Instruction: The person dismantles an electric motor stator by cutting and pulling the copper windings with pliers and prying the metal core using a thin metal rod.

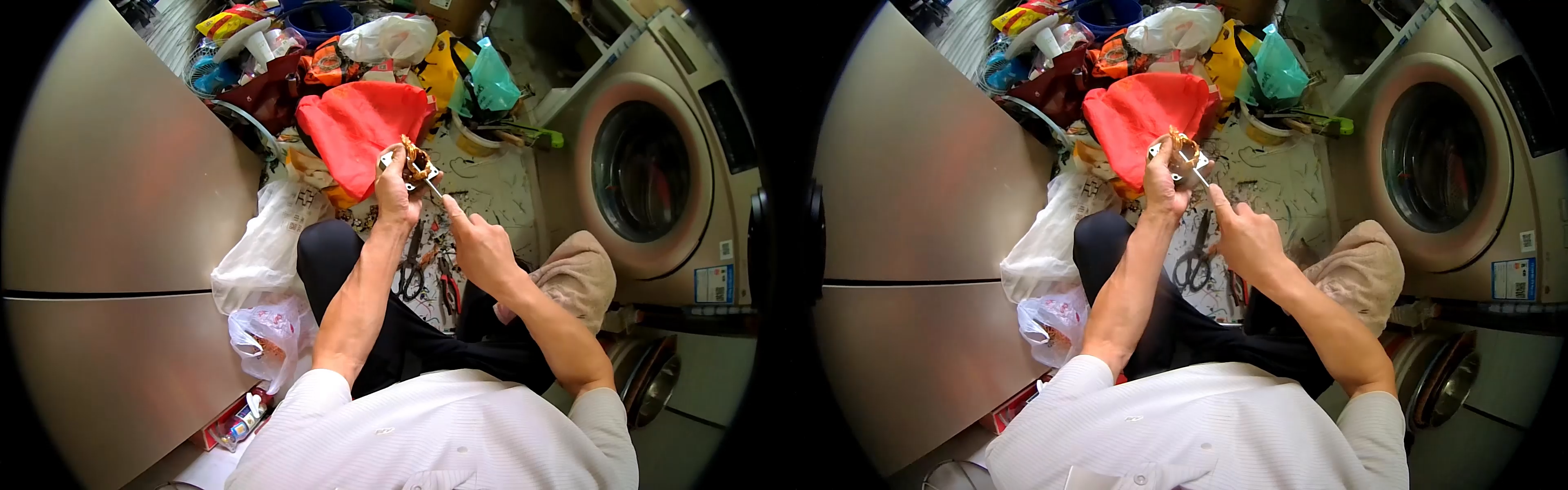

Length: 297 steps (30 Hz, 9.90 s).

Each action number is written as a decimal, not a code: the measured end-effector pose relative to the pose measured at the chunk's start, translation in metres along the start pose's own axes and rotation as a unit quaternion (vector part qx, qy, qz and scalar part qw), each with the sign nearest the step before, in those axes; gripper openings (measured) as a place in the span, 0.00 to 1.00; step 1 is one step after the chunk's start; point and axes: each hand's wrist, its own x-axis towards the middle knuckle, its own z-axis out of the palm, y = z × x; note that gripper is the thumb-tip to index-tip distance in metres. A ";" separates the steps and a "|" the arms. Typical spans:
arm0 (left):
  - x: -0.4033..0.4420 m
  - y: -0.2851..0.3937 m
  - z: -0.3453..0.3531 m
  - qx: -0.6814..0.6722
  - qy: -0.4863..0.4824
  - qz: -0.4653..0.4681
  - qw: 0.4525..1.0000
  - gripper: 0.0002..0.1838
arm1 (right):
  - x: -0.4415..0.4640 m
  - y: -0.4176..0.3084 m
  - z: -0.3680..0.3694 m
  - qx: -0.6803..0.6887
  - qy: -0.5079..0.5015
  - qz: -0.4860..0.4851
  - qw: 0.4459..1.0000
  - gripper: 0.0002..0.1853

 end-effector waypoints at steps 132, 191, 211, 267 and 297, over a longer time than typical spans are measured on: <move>-0.013 -0.011 -0.012 0.017 -0.021 -0.211 0.977 0.18 | -0.048 0.016 -0.026 0.260 -0.060 0.139 0.954 0.12; -0.019 -0.012 -0.007 0.067 -0.033 -0.082 0.994 0.10 | -0.020 0.042 -0.064 0.454 -0.301 0.215 0.810 0.17; -0.040 0.001 -0.005 0.070 -0.213 -0.056 0.973 0.23 | -0.039 0.066 -0.066 0.641 -0.336 0.282 0.630 0.20; 0.001 -0.008 -0.009 0.030 0.026 0.133 0.990 0.12 | -0.018 -0.001 0.015 0.588 -0.145 0.227 0.763 0.15; -0.006 0.000 0.003 0.121 0.024 0.137 0.983 0.10 | -0.001 0.025 -0.012 0.362 -0.141 0.136 0.911 0.12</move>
